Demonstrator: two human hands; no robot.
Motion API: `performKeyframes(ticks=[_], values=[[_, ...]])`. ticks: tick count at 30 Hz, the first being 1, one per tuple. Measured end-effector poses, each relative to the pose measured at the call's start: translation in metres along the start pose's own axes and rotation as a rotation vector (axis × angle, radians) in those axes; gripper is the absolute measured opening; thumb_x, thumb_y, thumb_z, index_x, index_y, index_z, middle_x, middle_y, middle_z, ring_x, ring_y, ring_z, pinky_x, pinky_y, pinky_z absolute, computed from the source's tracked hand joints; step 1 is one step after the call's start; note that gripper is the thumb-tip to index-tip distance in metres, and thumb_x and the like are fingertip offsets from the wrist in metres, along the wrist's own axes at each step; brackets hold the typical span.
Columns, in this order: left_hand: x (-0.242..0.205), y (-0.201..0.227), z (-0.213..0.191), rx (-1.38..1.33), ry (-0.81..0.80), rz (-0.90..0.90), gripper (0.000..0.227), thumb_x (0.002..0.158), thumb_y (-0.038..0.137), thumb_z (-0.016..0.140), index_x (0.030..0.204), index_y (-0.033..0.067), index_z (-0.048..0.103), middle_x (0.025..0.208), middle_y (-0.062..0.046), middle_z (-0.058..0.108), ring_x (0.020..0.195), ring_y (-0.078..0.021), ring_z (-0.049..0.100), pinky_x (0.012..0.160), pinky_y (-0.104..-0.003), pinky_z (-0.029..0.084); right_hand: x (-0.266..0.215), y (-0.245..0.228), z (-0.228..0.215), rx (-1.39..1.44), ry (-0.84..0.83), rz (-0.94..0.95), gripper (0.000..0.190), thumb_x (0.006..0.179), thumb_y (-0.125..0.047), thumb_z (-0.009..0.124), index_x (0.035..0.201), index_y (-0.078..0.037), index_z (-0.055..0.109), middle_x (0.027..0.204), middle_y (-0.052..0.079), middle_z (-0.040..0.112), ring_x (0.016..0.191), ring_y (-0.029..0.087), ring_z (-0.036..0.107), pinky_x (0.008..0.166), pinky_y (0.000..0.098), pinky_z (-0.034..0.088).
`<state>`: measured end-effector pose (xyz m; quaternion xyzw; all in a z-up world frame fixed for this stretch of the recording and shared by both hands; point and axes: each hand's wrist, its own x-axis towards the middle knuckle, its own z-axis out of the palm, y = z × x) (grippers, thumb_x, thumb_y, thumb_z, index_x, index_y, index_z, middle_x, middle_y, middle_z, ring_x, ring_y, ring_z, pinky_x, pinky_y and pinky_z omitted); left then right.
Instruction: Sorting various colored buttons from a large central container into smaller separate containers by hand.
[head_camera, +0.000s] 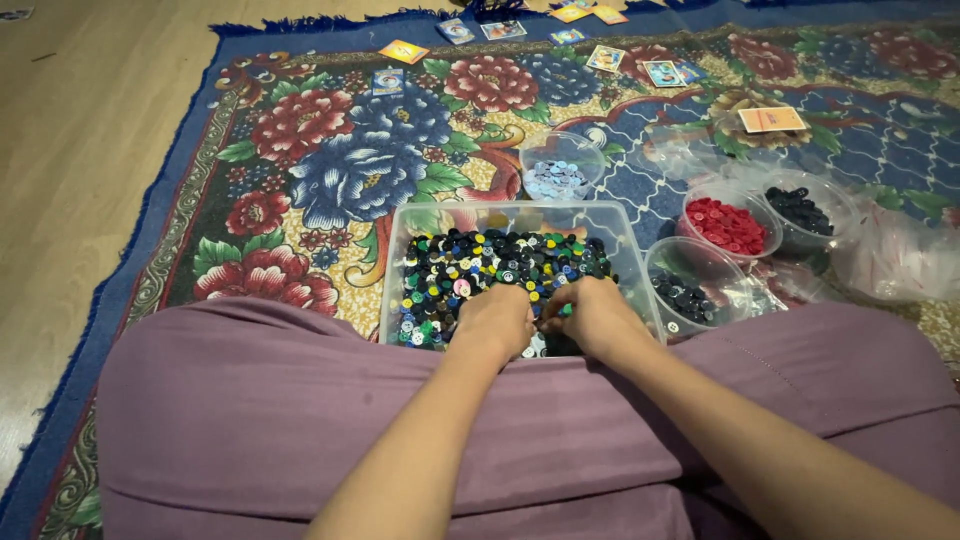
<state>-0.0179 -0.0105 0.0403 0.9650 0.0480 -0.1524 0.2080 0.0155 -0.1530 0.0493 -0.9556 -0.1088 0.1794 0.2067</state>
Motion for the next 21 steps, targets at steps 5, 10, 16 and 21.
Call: performKeyframes(ticks=[5,10,16,21], values=[[-0.004,-0.008,-0.017,-0.329,0.098,-0.077,0.048,0.095,0.034,0.043,0.112,-0.0004,0.072,0.116,-0.023,0.072,0.111,-0.0418,0.07,0.09,-0.056,0.056,0.008,0.02,0.006,0.178,0.11,0.001,0.013,0.09,-0.027,0.075,0.099,-0.022,0.082,0.088,0.015,0.079,0.099,0.035,0.075,0.087,0.0453,0.058],[0.013,-0.015,-0.009,-1.177,0.257,-0.194,0.035,0.084,0.04,0.049,0.062,0.0144,0.057,0.055,-0.002,0.049,0.051,-0.018,0.058,0.048,-0.029,0.041,0.017,0.03,0.006,0.441,0.219,-0.014,0.024,0.096,-0.035,0.067,0.098,-0.015,0.08,0.085,0.017,0.079,0.092,0.035,0.075,0.084,0.0476,0.056],[0.037,-0.021,0.006,-1.655,-0.033,-0.198,0.032,0.103,0.036,0.051,0.1,0.0075,0.064,0.081,-0.002,0.055,0.063,-0.0149,0.061,0.043,-0.018,0.033,0.013,0.029,-0.007,1.005,0.246,0.055,0.02,0.093,-0.033,0.065,0.091,-0.013,0.068,0.046,0.006,0.038,0.036,0.019,0.04,0.034,0.0296,0.028],[0.084,0.025,0.04,-1.541,0.01,-0.107,0.037,0.101,0.029,0.06,0.129,0.0072,0.067,0.108,-0.011,0.071,0.091,-0.0227,0.073,0.069,-0.029,0.059,0.013,0.051,-0.019,1.132,0.675,0.093,0.017,0.091,-0.03,0.058,0.095,-0.014,0.063,0.061,0.007,0.047,0.045,0.019,0.059,0.039,0.0261,0.038]])
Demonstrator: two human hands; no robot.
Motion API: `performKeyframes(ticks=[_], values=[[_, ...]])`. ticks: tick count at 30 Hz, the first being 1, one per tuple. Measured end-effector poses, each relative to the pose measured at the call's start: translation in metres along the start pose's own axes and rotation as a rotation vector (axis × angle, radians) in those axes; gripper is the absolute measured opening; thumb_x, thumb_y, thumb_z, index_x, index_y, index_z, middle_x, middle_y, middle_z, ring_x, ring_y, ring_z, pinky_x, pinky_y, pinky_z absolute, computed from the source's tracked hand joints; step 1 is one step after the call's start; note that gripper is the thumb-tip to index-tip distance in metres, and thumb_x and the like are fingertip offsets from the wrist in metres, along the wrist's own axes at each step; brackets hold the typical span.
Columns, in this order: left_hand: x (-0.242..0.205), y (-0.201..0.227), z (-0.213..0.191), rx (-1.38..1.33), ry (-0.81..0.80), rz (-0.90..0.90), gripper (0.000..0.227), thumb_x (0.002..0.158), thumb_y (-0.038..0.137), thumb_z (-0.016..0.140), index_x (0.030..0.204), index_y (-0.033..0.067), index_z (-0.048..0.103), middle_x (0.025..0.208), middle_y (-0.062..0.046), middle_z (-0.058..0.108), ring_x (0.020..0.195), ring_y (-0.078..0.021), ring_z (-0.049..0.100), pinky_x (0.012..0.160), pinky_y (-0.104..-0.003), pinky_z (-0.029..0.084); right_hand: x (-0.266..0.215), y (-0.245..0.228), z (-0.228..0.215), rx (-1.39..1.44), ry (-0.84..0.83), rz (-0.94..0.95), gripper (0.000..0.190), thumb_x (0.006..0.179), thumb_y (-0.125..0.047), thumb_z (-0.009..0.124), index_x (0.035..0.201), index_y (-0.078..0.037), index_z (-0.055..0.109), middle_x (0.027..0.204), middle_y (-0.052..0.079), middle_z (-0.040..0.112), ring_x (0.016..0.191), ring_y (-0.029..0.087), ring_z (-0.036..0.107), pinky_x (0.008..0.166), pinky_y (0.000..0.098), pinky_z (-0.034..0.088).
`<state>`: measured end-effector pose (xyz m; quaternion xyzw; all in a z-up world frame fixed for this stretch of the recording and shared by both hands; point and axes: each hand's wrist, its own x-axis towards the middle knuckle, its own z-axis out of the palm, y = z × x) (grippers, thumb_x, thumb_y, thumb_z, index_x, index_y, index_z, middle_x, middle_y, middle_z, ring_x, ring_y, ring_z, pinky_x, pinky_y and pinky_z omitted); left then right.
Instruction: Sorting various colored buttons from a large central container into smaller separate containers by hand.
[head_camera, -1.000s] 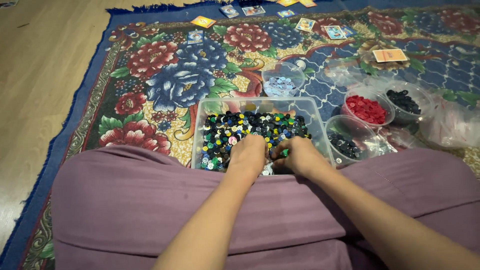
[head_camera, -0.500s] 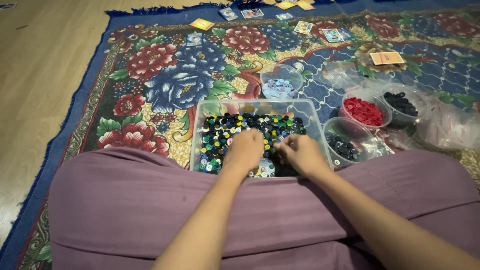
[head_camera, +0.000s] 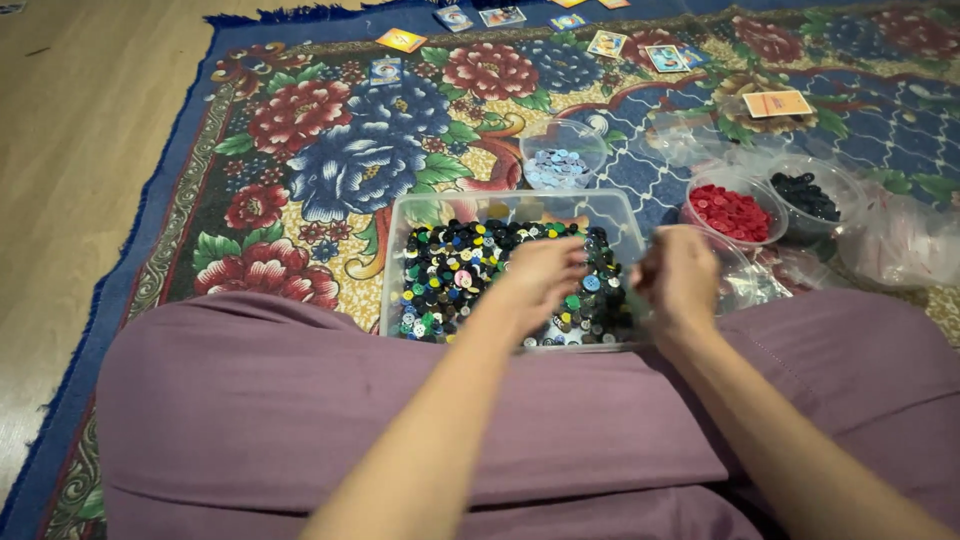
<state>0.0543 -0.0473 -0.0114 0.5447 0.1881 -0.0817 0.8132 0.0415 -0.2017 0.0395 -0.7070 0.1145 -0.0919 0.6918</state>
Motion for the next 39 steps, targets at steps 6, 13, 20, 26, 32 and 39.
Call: performKeyframes(ticks=[6,13,20,26,32,39], values=[[-0.03,0.034,0.141,-0.055,-0.172,0.084,0.075,0.104,0.066,0.034,0.14,0.005,0.059,0.132,-0.016,0.061,0.122,-0.0338,0.059,0.097,-0.046,0.05,0.032,0.01,-0.041,-0.355,0.218,-0.535,0.011,0.103,-0.016,0.061,0.106,-0.009,0.067,0.09,0.016,0.065,0.087,0.029,0.064,0.079,0.0409,0.049],[-0.05,0.044,0.155,0.476,-0.081,-0.003,0.122,0.071,0.091,0.009,0.165,0.0136,0.007,0.173,-0.015,-0.011,0.157,-0.0328,-0.022,0.123,-0.055,-0.02,0.011,-0.007,-0.049,-0.388,0.117,-0.397,0.029,0.101,-0.013,0.047,0.126,-0.007,0.059,0.121,0.024,0.065,0.118,0.044,0.059,0.102,0.052,0.042],[-0.088,0.021,0.08,1.331,0.157,0.577,0.06,0.096,0.049,0.036,0.133,0.0086,0.061,0.155,-0.022,0.042,0.151,-0.039,0.029,0.12,-0.065,0.013,0.023,0.003,-0.037,-0.718,0.001,-0.322,0.047,0.104,-0.02,0.048,0.148,-0.012,0.038,0.159,0.043,0.02,0.152,0.055,0.016,0.125,0.0605,0.007],[-0.103,0.033,-0.009,1.481,0.636,0.513,0.058,0.086,0.038,0.071,0.129,0.0003,0.064,0.147,-0.022,0.052,0.145,-0.0411,0.037,0.116,-0.062,0.025,-0.039,-0.038,-0.013,-0.785,-0.295,-0.722,0.043,0.086,-0.007,0.066,0.129,-0.01,0.066,0.12,0.022,0.07,0.126,0.043,0.06,0.111,0.055,0.039],[-0.14,0.064,-0.033,1.496,0.743,-0.12,0.083,0.095,0.058,0.043,0.166,0.0279,0.011,0.175,-0.013,-0.003,0.157,-0.0446,-0.009,0.11,-0.083,0.0,-0.08,-0.049,0.026,-1.365,-0.755,-0.404,0.065,0.101,-0.067,0.022,0.156,-0.035,0.035,0.168,0.002,0.029,0.159,0.036,0.01,0.124,0.065,0.012],[-0.102,0.048,-0.05,1.575,0.759,-0.111,0.113,0.077,0.083,0.053,0.165,0.0253,0.011,0.17,-0.026,-0.007,0.152,-0.0537,-0.002,0.099,-0.084,0.025,-0.063,-0.031,0.039,-1.394,-0.74,-0.282,0.069,0.094,-0.062,0.026,0.154,-0.03,0.038,0.166,-0.003,0.028,0.157,0.032,0.016,0.126,0.06,0.011]])
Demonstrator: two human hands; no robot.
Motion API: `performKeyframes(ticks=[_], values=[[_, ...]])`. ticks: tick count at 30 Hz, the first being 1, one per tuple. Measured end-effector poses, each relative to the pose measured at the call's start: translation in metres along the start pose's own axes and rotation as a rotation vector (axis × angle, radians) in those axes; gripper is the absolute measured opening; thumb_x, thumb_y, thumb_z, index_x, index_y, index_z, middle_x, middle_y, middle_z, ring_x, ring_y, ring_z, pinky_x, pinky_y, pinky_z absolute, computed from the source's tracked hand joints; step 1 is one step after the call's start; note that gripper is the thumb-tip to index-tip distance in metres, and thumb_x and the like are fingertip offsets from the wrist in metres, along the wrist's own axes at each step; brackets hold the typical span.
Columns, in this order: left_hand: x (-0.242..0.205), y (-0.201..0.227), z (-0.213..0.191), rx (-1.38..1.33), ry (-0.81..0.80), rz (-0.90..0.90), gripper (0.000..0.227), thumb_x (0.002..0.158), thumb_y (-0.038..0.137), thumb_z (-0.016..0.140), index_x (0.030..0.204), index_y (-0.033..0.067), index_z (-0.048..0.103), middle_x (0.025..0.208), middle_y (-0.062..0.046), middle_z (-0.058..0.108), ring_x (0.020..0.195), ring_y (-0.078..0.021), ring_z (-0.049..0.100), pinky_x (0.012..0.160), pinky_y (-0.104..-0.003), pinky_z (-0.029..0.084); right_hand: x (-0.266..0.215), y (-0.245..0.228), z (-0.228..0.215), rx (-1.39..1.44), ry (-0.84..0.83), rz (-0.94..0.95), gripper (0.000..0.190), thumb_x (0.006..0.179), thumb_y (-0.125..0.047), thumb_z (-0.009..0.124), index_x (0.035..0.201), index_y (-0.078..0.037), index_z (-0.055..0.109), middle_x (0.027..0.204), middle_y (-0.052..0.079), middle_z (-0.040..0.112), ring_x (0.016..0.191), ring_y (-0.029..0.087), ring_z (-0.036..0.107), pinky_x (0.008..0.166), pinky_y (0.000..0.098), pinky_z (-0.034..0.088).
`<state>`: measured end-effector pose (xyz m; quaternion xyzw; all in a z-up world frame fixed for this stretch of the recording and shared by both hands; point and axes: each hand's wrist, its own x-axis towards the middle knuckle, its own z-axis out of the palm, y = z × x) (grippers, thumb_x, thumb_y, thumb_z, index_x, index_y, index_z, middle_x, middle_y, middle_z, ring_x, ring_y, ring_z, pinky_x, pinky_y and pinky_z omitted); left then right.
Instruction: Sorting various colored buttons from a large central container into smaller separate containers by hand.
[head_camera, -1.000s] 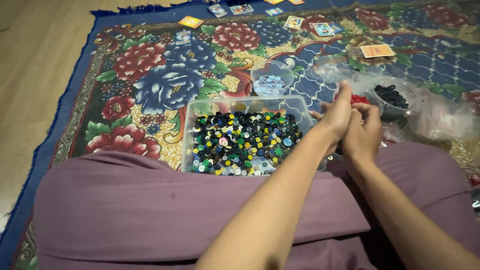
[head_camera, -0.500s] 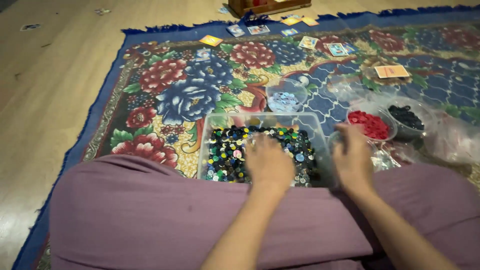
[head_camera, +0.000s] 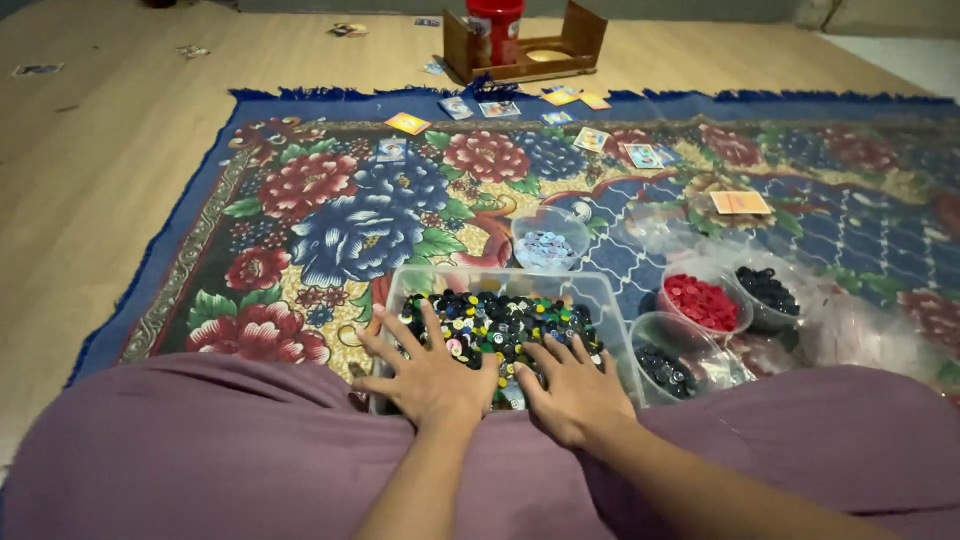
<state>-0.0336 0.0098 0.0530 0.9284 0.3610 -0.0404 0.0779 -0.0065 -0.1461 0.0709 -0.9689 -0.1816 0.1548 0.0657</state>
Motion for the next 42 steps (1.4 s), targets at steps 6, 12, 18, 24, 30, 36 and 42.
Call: performKeyframes(ticks=[6,12,18,24,30,36,42], values=[[-0.005,0.005,-0.023,0.041,-0.197,-0.012,0.102,0.081,0.085,0.038,0.166,0.0345,0.012,0.174,-0.02,-0.014,0.154,-0.0528,-0.009,0.107,-0.078,0.01,-0.003,-0.011,-0.028,-0.03,-0.319,0.073,0.084,0.095,-0.078,0.01,0.166,-0.034,0.012,0.175,0.002,0.004,0.158,0.04,0.009,0.125,0.0631,0.015],[-0.008,0.007,-0.026,0.088,-0.201,-0.006,0.096,0.081,0.088,0.035,0.161,0.0354,0.029,0.173,-0.02,-0.017,0.152,-0.0527,-0.006,0.107,-0.07,0.018,0.032,0.003,-0.01,-0.02,-0.376,-0.041,0.099,0.088,-0.077,0.048,0.167,-0.029,0.013,0.174,0.015,0.006,0.159,0.039,0.011,0.128,0.0588,0.005],[-0.003,0.009,-0.024,0.102,-0.214,-0.025,0.094,0.081,0.086,0.039,0.161,0.0378,0.03,0.174,-0.019,-0.017,0.153,-0.0517,-0.003,0.106,-0.072,0.018,0.081,0.015,0.021,-0.116,-0.378,-0.054,0.105,0.077,-0.044,0.08,0.165,-0.039,0.022,0.173,0.017,0.004,0.156,0.038,0.023,0.124,0.066,0.012],[0.001,0.011,-0.022,0.106,-0.216,-0.041,0.091,0.082,0.081,0.044,0.161,0.0374,0.031,0.174,-0.018,-0.015,0.154,-0.0506,0.0,0.105,-0.074,0.017,0.111,0.021,0.022,-0.199,-0.456,-0.102,0.108,0.066,-0.052,0.087,0.159,-0.049,0.032,0.173,0.017,0.009,0.147,0.049,0.036,0.117,0.0585,0.037],[-0.003,0.012,-0.03,0.11,-0.23,-0.045,0.09,0.084,0.08,0.041,0.162,0.0365,0.029,0.174,-0.018,-0.019,0.154,-0.0505,-0.008,0.107,-0.072,0.016,0.138,0.027,0.041,-0.035,-0.687,-0.022,0.118,0.064,-0.033,0.094,0.162,-0.042,0.029,0.17,0.029,-0.003,0.148,0.052,0.031,0.112,0.0509,0.046],[-0.009,0.005,-0.034,0.135,-0.258,0.0,0.094,0.085,0.082,0.038,0.164,0.0347,0.022,0.172,-0.019,-0.023,0.155,-0.0504,-0.013,0.108,-0.064,0.02,0.121,0.004,-0.004,0.122,-0.688,0.146,0.115,0.07,-0.02,0.097,0.161,-0.042,0.03,0.172,0.02,-0.002,0.154,0.045,0.021,0.119,0.0481,0.039],[-0.008,0.009,-0.048,0.227,-0.373,-0.046,0.091,0.092,0.08,0.036,0.167,0.034,0.01,0.168,-0.018,-0.036,0.153,-0.0511,-0.022,0.108,-0.072,0.019,0.092,-0.013,-0.036,0.051,-0.748,0.141,0.118,0.069,-0.03,0.085,0.163,-0.048,0.015,0.166,0.01,0.036,0.155,0.029,0.034,0.124,0.0385,0.035]])
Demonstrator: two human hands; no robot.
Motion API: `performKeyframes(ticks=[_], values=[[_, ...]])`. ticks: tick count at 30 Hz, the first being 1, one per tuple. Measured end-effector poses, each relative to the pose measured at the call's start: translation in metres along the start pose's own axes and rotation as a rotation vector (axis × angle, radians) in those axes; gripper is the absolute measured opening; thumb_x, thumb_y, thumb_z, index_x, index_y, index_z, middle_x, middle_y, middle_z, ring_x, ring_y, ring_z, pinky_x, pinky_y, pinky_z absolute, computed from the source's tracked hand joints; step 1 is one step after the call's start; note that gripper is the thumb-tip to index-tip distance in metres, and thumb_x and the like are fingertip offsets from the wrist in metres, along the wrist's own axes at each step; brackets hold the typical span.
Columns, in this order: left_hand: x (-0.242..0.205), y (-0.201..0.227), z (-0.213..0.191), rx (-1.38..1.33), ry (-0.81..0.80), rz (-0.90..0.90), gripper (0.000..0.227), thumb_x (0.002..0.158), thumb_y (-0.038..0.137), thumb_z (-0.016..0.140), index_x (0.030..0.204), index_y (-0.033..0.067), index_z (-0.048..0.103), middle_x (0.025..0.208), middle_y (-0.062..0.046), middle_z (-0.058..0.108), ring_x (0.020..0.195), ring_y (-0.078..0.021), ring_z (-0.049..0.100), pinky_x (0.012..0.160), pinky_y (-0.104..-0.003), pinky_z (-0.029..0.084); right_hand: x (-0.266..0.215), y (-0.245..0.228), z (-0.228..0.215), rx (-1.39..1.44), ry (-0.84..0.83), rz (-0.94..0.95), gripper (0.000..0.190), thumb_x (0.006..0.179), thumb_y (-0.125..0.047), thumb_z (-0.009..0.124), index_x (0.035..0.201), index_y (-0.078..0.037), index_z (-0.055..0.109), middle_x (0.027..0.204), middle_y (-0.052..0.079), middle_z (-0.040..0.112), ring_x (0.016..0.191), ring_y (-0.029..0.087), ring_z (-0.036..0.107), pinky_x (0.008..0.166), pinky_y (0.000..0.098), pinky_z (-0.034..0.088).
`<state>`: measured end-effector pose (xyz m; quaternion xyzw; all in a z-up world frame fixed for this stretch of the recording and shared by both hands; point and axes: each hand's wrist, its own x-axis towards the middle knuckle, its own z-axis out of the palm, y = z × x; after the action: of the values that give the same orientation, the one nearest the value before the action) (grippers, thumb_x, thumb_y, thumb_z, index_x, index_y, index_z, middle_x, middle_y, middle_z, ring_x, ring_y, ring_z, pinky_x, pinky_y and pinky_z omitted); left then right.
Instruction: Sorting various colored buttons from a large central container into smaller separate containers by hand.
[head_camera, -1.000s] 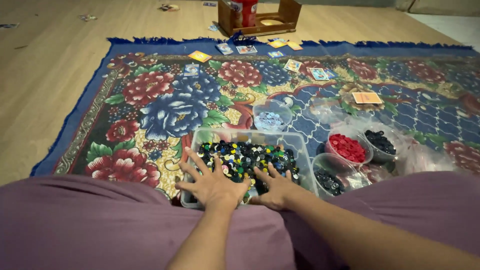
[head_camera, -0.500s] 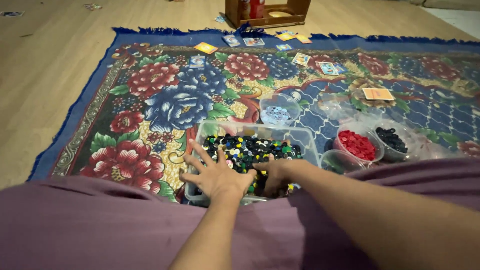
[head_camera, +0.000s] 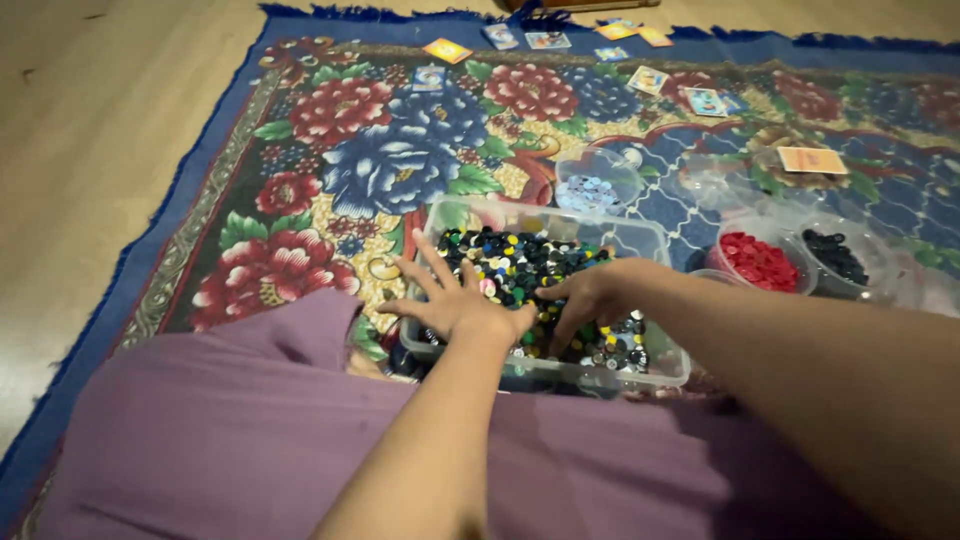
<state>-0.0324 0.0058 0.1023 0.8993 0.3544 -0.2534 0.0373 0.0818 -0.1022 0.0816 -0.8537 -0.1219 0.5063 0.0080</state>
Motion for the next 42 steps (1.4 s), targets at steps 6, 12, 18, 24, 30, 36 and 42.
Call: performKeyframes(ticks=[6,12,18,24,30,36,42], values=[[-0.003,-0.003,0.01,-0.03,0.102,0.016,0.082,0.097,0.07,0.037,0.166,0.032,0.013,0.17,-0.019,-0.027,0.153,-0.0514,-0.018,0.109,-0.072,0.018,0.054,0.025,0.001,-0.046,0.105,-0.086,0.119,0.062,-0.038,0.102,0.159,-0.047,0.033,0.171,0.015,0.016,0.15,0.043,0.032,0.107,0.0444,0.053],[0.006,-0.002,0.02,-0.124,0.167,0.043,0.082,0.098,0.067,0.035,0.166,0.0295,0.011,0.169,-0.019,-0.027,0.152,-0.0513,-0.022,0.113,-0.068,0.011,0.096,0.033,0.006,-0.058,0.181,-0.092,0.12,0.051,-0.049,0.105,0.153,-0.051,0.042,0.17,0.012,0.024,0.148,0.043,0.037,0.103,0.0471,0.056],[0.013,0.004,0.025,-0.106,0.232,0.034,0.077,0.097,0.058,0.04,0.164,0.0243,0.019,0.169,-0.023,-0.022,0.15,-0.0545,-0.022,0.117,-0.068,-0.008,0.047,0.018,0.014,-0.313,0.275,-0.12,0.113,0.061,-0.068,0.087,0.157,-0.052,0.03,0.169,0.011,0.028,0.144,0.041,0.044,0.114,0.0512,0.047],[0.012,-0.006,0.031,-0.3,0.445,0.268,0.063,0.093,0.04,0.059,0.15,0.0126,0.05,0.172,-0.021,0.006,0.159,-0.0399,-0.003,0.125,-0.059,-0.01,0.011,0.012,0.042,-0.232,0.406,-0.151,0.094,0.076,-0.058,0.072,0.16,-0.044,0.032,0.169,0.013,0.026,0.147,0.043,0.04,0.12,0.0594,0.034],[0.071,0.007,0.073,-0.309,0.532,0.451,0.031,0.092,0.024,0.063,0.12,0.0144,0.07,0.122,-0.011,0.059,0.118,-0.033,0.057,0.096,-0.05,0.041,-0.04,0.028,0.059,0.137,0.551,-0.296,0.058,0.09,-0.025,0.066,0.147,-0.025,0.059,0.16,0.008,0.047,0.146,0.043,0.043,0.122,0.055,0.035],[0.035,0.001,0.045,-0.333,0.384,0.592,0.017,0.086,0.017,0.077,0.101,0.0239,0.078,0.11,-0.006,0.065,0.112,-0.0348,0.065,0.093,-0.047,0.05,-0.022,0.052,0.078,0.443,0.837,-0.183,0.034,0.09,-0.011,0.07,0.118,-0.028,0.079,0.132,0.003,0.073,0.13,0.033,0.062,0.108,0.0479,0.052],[0.084,0.018,0.075,-0.384,0.232,0.466,0.02,0.077,0.019,0.085,0.094,0.0286,0.081,0.101,-0.002,0.072,0.097,-0.0347,0.074,0.082,-0.047,0.06,-0.016,0.054,0.079,0.486,0.894,-0.119,0.02,0.094,-0.029,0.069,0.109,-0.028,0.082,0.119,0.004,0.077,0.122,0.034,0.066,0.1,0.0472,0.056]])
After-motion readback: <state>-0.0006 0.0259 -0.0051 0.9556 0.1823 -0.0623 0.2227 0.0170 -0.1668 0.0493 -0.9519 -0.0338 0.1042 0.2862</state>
